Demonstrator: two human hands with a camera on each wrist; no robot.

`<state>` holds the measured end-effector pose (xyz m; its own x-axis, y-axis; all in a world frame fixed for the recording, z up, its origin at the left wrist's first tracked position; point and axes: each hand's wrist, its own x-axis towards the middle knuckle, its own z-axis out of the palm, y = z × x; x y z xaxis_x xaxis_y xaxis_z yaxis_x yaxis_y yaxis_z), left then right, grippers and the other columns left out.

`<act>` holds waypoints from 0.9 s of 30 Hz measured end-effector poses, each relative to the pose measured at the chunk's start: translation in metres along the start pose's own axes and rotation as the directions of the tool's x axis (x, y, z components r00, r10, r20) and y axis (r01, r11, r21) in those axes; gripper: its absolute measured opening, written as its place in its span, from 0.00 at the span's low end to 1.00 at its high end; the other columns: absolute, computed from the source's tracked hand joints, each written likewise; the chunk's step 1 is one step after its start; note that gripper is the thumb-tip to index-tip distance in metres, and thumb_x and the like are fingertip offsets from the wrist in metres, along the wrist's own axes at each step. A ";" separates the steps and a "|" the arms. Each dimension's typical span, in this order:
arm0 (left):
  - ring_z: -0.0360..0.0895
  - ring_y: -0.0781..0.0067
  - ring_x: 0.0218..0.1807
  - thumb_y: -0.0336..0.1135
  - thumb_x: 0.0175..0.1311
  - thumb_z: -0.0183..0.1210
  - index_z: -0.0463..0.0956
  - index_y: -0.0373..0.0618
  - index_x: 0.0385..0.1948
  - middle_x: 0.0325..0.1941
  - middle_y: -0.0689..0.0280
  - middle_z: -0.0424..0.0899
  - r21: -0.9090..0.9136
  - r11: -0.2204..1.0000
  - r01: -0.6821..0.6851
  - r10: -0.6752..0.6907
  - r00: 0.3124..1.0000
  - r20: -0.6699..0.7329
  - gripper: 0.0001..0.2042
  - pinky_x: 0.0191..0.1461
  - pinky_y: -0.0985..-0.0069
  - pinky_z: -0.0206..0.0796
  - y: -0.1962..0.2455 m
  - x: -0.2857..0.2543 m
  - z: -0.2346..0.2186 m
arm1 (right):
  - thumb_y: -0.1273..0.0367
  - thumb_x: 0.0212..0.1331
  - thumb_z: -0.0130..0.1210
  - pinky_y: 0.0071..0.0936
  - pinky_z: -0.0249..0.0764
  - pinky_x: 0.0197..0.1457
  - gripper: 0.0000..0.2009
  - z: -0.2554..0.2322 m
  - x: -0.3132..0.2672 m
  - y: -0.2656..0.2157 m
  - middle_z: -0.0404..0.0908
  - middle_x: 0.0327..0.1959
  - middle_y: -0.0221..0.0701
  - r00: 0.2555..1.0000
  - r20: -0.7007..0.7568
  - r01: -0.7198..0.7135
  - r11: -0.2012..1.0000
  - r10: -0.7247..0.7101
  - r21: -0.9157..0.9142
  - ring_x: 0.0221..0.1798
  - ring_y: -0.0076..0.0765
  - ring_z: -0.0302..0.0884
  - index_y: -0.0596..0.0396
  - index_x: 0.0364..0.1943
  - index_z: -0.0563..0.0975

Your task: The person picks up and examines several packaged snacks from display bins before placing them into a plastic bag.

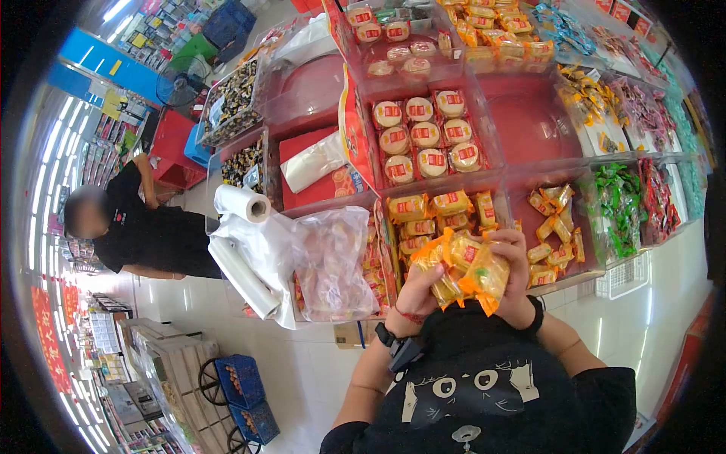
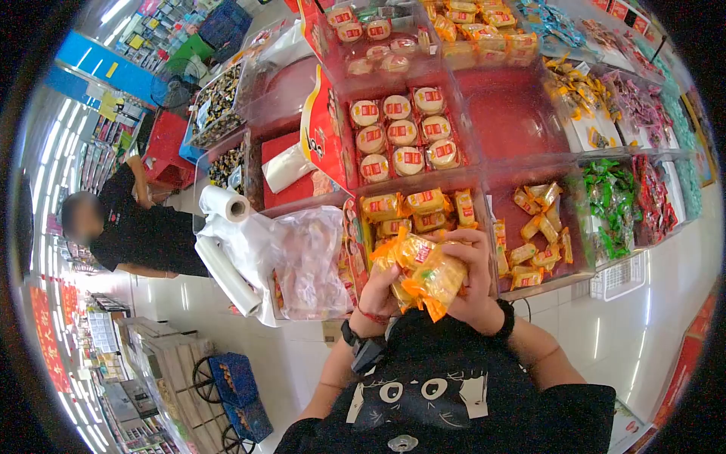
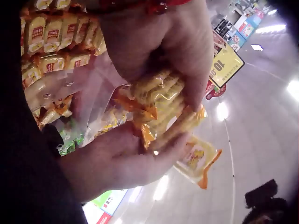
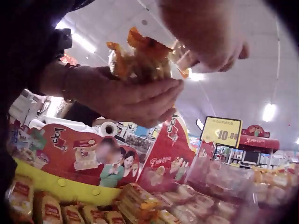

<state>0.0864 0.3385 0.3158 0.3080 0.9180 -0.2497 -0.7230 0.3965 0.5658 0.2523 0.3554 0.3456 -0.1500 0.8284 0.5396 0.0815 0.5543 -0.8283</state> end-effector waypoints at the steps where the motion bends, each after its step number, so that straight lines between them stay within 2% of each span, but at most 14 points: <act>1: 0.70 0.62 0.61 0.43 0.57 0.62 0.58 0.39 0.61 0.60 0.59 0.69 -0.017 1.000 -0.009 0.009 1.000 0.012 0.33 0.63 0.64 0.64 0.000 -0.001 0.001 | 0.71 0.43 0.68 0.36 0.66 0.56 0.27 0.003 -0.002 0.000 0.64 0.51 0.41 0.999 -0.025 -0.039 0.999 0.038 -0.016 0.55 0.45 0.67 0.52 0.50 0.68; 2: 0.69 0.63 0.61 0.43 0.57 0.62 0.58 0.39 0.61 0.60 0.58 0.69 -0.034 0.999 -0.019 0.020 1.000 0.021 0.33 0.63 0.64 0.63 0.002 -0.002 0.003 | 0.71 0.43 0.67 0.38 0.64 0.58 0.29 0.001 -0.002 0.001 0.63 0.51 0.42 0.996 0.086 -0.014 0.994 0.024 -0.113 0.54 0.46 0.66 0.52 0.51 0.66; 5: 0.68 0.63 0.62 0.41 0.55 0.64 0.58 0.42 0.60 0.62 0.58 0.67 -0.070 0.992 -0.107 0.112 0.991 0.079 0.33 0.64 0.63 0.63 0.008 0.000 0.011 | 0.71 0.43 0.67 0.42 0.60 0.61 0.30 0.012 -0.003 0.002 0.62 0.52 0.42 0.999 0.048 0.020 0.996 -0.016 -0.092 0.54 0.46 0.64 0.51 0.53 0.64; 7: 0.67 0.62 0.62 0.36 0.54 0.65 0.59 0.44 0.57 0.63 0.57 0.66 -0.130 0.976 -0.177 0.188 0.979 0.082 0.30 0.63 0.63 0.64 0.006 0.001 0.011 | 0.71 0.45 0.65 0.45 0.55 0.64 0.29 0.015 -0.007 0.007 0.62 0.52 0.42 0.997 0.074 0.029 0.998 -0.025 -0.052 0.61 0.49 0.60 0.50 0.54 0.64; 10: 0.69 0.64 0.60 0.35 0.53 0.65 0.59 0.47 0.55 0.61 0.58 0.66 -0.154 0.966 -0.209 0.220 0.974 0.056 0.29 0.63 0.63 0.64 0.008 -0.002 0.013 | 0.69 0.46 0.63 0.47 0.52 0.66 0.29 0.014 -0.005 0.006 0.63 0.54 0.43 0.992 0.119 0.034 0.999 -0.030 -0.024 0.64 0.54 0.58 0.50 0.55 0.64; 12: 0.70 0.65 0.58 0.34 0.54 0.64 0.59 0.46 0.55 0.58 0.59 0.68 -0.089 0.965 -0.247 0.250 0.968 0.021 0.28 0.62 0.64 0.65 0.007 -0.004 0.006 | 0.68 0.46 0.61 0.48 0.50 0.68 0.29 0.009 0.002 0.004 0.65 0.55 0.43 0.986 0.169 0.011 0.999 -0.005 -0.031 0.64 0.56 0.59 0.51 0.55 0.65; 15: 0.71 0.67 0.55 0.34 0.56 0.61 0.60 0.46 0.55 0.53 0.61 0.70 -0.078 0.962 -0.261 0.253 0.963 -0.094 0.25 0.60 0.66 0.66 0.003 0.001 0.000 | 0.66 0.45 0.60 0.52 0.49 0.68 0.29 -0.001 0.012 -0.007 0.69 0.52 0.43 0.962 0.272 0.107 0.945 -0.020 -0.310 0.61 0.54 0.64 0.54 0.55 0.65; 18: 0.71 0.68 0.54 0.34 0.57 0.59 0.61 0.45 0.54 0.51 0.62 0.71 -0.045 0.970 -0.239 0.230 0.962 -0.148 0.24 0.59 0.68 0.67 0.000 0.003 -0.007 | 0.70 0.44 0.61 0.48 0.57 0.65 0.26 -0.006 0.023 -0.014 0.73 0.47 0.40 0.946 0.312 0.233 0.853 -0.088 -0.467 0.58 0.48 0.68 0.55 0.51 0.68; 19: 0.71 0.68 0.54 0.34 0.57 0.58 0.61 0.44 0.54 0.50 0.63 0.71 -0.024 0.974 -0.227 0.221 0.963 -0.151 0.23 0.59 0.69 0.67 -0.001 0.004 -0.011 | 0.71 0.44 0.61 0.45 0.60 0.63 0.23 -0.004 0.018 -0.008 0.74 0.46 0.38 0.972 0.234 0.085 0.953 -0.015 -0.292 0.57 0.46 0.69 0.55 0.49 0.69; 20: 0.72 0.67 0.55 0.35 0.58 0.58 0.61 0.43 0.56 0.52 0.61 0.72 0.005 0.973 -0.229 0.228 0.962 -0.151 0.24 0.59 0.68 0.67 -0.004 0.005 -0.017 | 0.72 0.44 0.61 0.41 0.63 0.61 0.21 -0.001 0.006 0.004 0.74 0.45 0.37 0.983 0.169 -0.063 0.994 0.078 -0.095 0.55 0.43 0.71 0.55 0.46 0.70; 21: 0.72 0.66 0.55 0.37 0.59 0.57 0.60 0.42 0.57 0.53 0.60 0.72 0.034 0.972 -0.231 0.234 0.961 -0.150 0.25 0.59 0.68 0.67 -0.008 0.005 -0.022 | 0.73 0.45 0.61 0.38 0.66 0.59 0.19 0.003 -0.002 0.011 0.74 0.44 0.35 0.976 0.123 -0.196 0.974 0.182 0.116 0.54 0.41 0.72 0.54 0.44 0.71; 22: 0.72 0.66 0.56 0.39 0.59 0.56 0.60 0.40 0.59 0.54 0.59 0.72 0.064 0.970 -0.236 0.243 0.959 -0.149 0.27 0.59 0.67 0.67 -0.010 0.006 -0.026 | 0.74 0.46 0.64 0.28 0.69 0.54 0.14 0.004 -0.007 0.015 0.74 0.41 0.33 0.963 0.014 -0.267 0.939 0.271 0.217 0.50 0.34 0.74 0.54 0.37 0.72; 25: 0.71 0.68 0.54 0.32 0.56 0.59 0.62 0.43 0.55 0.51 0.62 0.72 0.014 0.979 -0.205 0.205 0.969 -0.139 0.24 0.59 0.69 0.66 -0.002 0.002 -0.022 | 0.70 0.46 0.67 0.28 0.68 0.55 0.15 -0.009 0.004 0.007 0.73 0.38 0.31 0.793 0.185 -0.603 0.791 0.580 0.103 0.48 0.30 0.73 0.53 0.35 0.72; 27: 0.71 0.68 0.55 0.30 0.56 0.59 0.62 0.43 0.55 0.52 0.62 0.71 0.065 0.971 -0.228 0.234 0.968 -0.095 0.24 0.60 0.70 0.65 -0.003 0.001 -0.027 | 0.62 0.40 0.72 0.30 0.68 0.56 0.24 -0.005 -0.002 0.021 0.74 0.42 0.34 0.828 0.277 -0.488 0.870 0.488 -0.074 0.50 0.33 0.73 0.56 0.41 0.74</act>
<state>0.0722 0.3378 0.2926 0.0700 0.9804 -0.1843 -0.7327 0.1759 0.6574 0.2590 0.3662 0.3279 -0.3576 0.9339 0.0007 0.2170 0.0838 -0.9726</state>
